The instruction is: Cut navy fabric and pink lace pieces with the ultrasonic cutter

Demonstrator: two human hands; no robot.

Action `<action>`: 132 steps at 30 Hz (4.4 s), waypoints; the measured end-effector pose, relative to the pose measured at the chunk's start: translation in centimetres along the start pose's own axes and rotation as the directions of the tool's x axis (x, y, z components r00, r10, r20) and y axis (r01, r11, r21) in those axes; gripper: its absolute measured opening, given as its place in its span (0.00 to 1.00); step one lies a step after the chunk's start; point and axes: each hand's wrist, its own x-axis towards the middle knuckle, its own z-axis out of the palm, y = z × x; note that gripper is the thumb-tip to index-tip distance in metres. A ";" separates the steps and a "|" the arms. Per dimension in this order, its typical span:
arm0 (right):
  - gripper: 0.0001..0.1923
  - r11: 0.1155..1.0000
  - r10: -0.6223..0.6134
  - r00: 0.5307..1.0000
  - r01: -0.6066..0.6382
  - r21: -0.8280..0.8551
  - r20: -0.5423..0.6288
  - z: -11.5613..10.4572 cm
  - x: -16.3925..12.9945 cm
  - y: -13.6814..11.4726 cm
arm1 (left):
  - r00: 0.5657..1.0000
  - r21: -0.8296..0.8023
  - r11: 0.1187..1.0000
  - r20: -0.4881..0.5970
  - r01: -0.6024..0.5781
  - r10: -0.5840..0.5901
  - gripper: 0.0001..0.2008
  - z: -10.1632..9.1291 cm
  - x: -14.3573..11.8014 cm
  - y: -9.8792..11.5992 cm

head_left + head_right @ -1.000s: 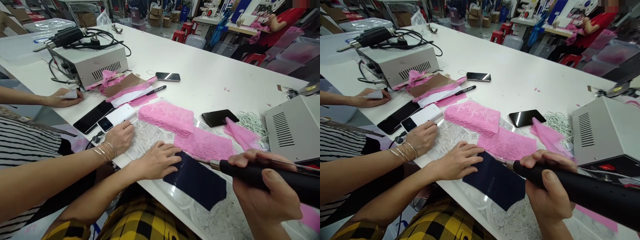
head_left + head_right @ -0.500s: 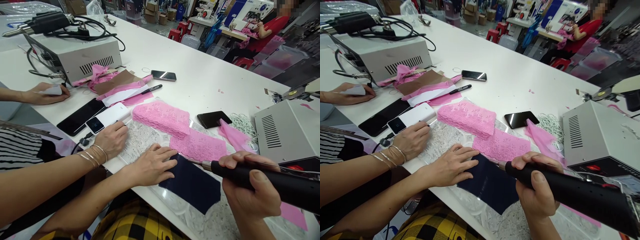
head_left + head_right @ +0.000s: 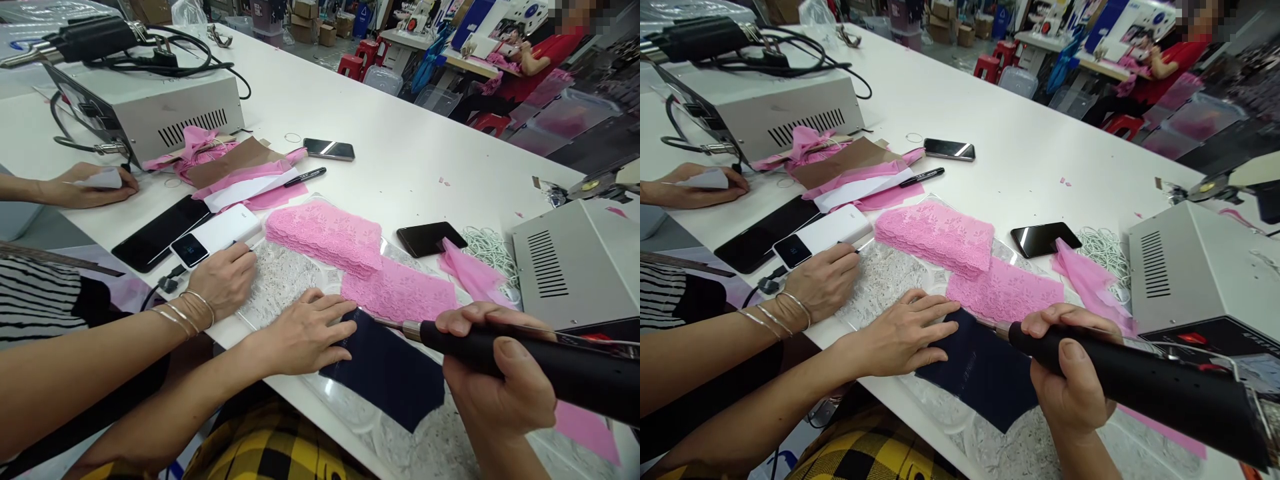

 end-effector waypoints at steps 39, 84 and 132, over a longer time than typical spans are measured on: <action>0.03 0.998 -0.046 0.999 0.047 -0.047 0.027 -2.3 0.0 -1.2 | 1.000 -0.007 1.000 -0.007 -0.014 0.013 0.15 -0.2 0.0 -0.3; 0.04 0.991 -0.101 0.988 0.089 -0.099 -0.121 -7.0 -1.2 -3.3 | 0.997 0.096 0.992 0.014 -0.078 0.077 0.14 -0.4 0.3 -0.8; 0.07 0.990 -0.070 0.986 0.050 -0.130 -0.153 -9.0 -2.9 -4.7 | 0.996 0.100 0.992 0.061 -0.077 0.071 0.16 -0.8 0.5 -0.8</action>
